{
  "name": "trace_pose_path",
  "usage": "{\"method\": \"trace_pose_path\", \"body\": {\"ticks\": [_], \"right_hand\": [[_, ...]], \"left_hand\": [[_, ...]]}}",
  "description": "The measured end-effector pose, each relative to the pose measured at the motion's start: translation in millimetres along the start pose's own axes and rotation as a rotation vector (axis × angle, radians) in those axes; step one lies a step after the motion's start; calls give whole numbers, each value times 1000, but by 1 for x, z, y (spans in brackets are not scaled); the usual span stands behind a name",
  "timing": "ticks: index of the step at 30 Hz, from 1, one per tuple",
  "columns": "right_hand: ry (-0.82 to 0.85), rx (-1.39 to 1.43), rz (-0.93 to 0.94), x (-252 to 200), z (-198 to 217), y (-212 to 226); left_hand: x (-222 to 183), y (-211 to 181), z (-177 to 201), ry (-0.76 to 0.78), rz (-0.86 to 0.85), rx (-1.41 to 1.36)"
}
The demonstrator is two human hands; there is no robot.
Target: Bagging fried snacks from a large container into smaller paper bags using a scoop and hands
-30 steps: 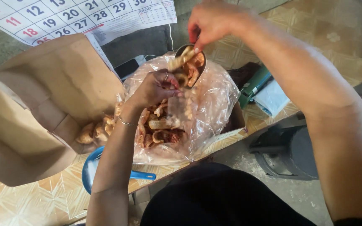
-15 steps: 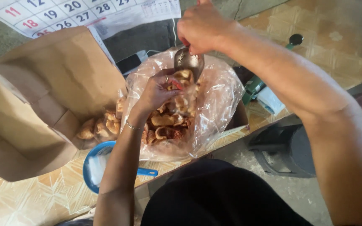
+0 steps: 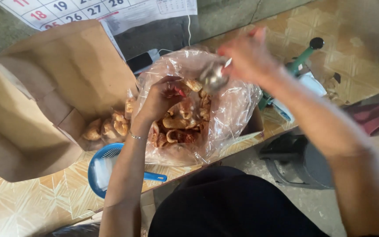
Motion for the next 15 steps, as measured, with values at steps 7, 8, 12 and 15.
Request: {"method": "trace_pose_path", "body": {"ticks": [7,8,12,15], "right_hand": [[-288,344,927,-4,-68,36],[-248,334,928,-1,-70,36],[-258,258,974,22,-76,21],[-38,440,1005,9,-43,48]], "left_hand": [[13,15,-17,-5,17,-139],[13,10,-17,6,9,-174],[9,-15,-7,21,44,-235],[6,3,-20,13,26,-265]]}}
Point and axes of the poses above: each hand's wrist, its own x-axis towards the middle knuckle, its own z-axis out of the back of the hand, y = z × x, the point moved 6 cm from there along x, towards the middle knuckle, and after that the axes turned 7 degrees about x, right-handed, at the moved point
